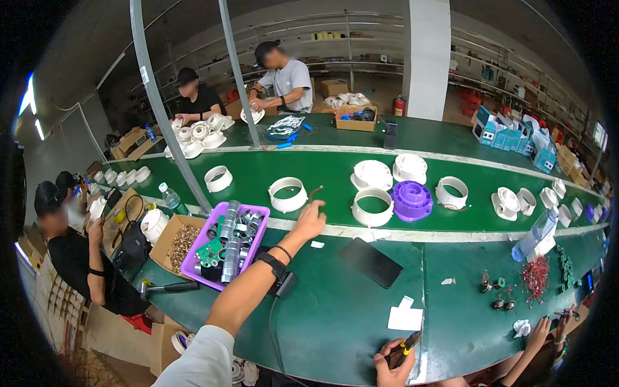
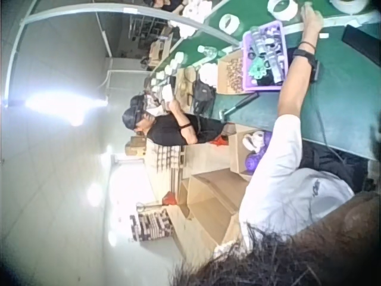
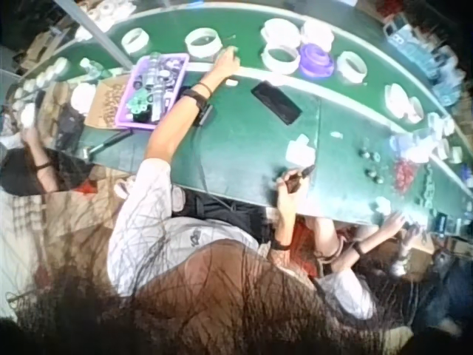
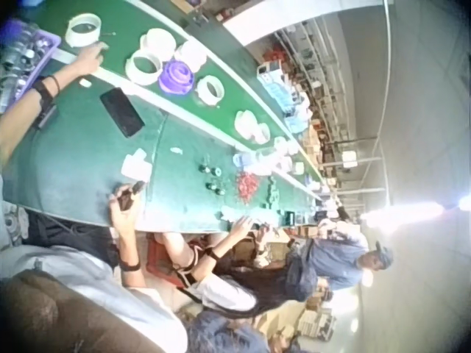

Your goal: The person uses pliers to manipulate wires inside purple and white plastic housing units on a green workbench. They repeatedly pick up units, adjust internal components, and place them back on the table or into a box. Other workers are visible in the background performing similar tasks.

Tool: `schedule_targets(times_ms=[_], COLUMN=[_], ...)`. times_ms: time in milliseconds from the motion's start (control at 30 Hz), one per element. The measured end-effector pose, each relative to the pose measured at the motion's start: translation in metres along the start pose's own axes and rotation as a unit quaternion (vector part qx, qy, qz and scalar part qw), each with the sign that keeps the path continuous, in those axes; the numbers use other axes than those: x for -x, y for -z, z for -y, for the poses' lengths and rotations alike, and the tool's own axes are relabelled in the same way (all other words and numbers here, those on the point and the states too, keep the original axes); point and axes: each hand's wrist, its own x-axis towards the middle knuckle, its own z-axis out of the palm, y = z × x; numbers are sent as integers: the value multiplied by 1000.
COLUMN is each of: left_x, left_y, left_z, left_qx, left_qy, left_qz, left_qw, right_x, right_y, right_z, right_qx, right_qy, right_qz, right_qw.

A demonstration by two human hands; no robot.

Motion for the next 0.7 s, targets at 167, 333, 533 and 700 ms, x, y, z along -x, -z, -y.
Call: schedule_targets(times_ms=[167, 333, 533, 700], left_x=[-7, -15, -22, -18], left_y=[28, 30, 38, 38], left_z=[-3, 7, 4, 6], left_qx=[-176, -1, -81, -45], left_qy=[-39, -79, 52, 140], left_qz=[-220, -78, -233, -28], left_qw=[959, 994, 968, 989], right_x=[0, -1, 0, -1], right_y=[-3, -6, -4, -2], right_z=[9, 11, 15, 10], right_qx=[23, 5, 35, 34], right_qy=[14, 3, 8, 15], right_qz=[3, -3, -6, -14], right_qw=[1000, 1000, 999, 999])
